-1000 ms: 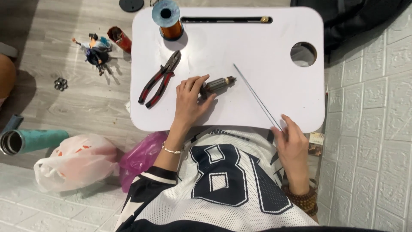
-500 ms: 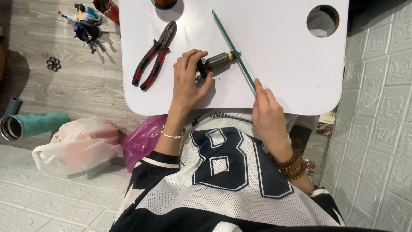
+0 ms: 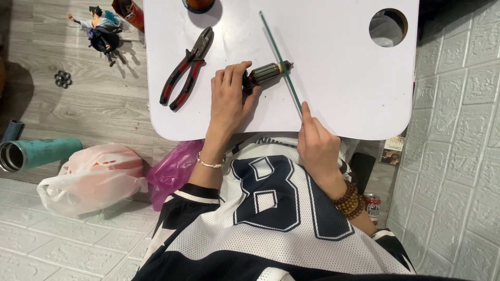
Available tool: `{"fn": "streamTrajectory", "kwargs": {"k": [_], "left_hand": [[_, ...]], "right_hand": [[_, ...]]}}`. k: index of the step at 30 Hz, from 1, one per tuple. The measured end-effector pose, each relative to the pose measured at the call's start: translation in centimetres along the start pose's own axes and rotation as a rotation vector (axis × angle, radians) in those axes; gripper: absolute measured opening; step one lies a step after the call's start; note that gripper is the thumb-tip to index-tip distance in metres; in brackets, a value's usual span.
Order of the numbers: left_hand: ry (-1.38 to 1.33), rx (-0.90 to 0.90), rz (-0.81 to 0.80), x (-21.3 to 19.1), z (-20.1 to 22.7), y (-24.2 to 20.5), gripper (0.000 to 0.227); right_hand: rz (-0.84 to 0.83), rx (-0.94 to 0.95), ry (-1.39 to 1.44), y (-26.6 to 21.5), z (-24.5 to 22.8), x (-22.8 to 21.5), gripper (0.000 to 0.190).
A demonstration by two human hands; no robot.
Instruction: A person uses a handheld hacksaw blade to saw into a small electric motor armature on a portable desk.
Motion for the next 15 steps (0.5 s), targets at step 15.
{"fn": "streamTrajectory", "kwargs": {"k": [15], "left_hand": [[-0.219, -0.020, 0.144, -1.0, -0.8, -0.3, 0.074]], "right_hand": [[-0.002, 0.032, 0.104, 0.2, 0.1, -0.3, 0.043]]}}
Point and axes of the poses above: each hand's wrist, its own y-axis towards the middle knuckle, its own x-axis out of the palm, z = x × y, the point moved 8 cm from there along y, towards the middle knuckle, and after that the axes turned 6 degrees about x, right-handed, at the moved point
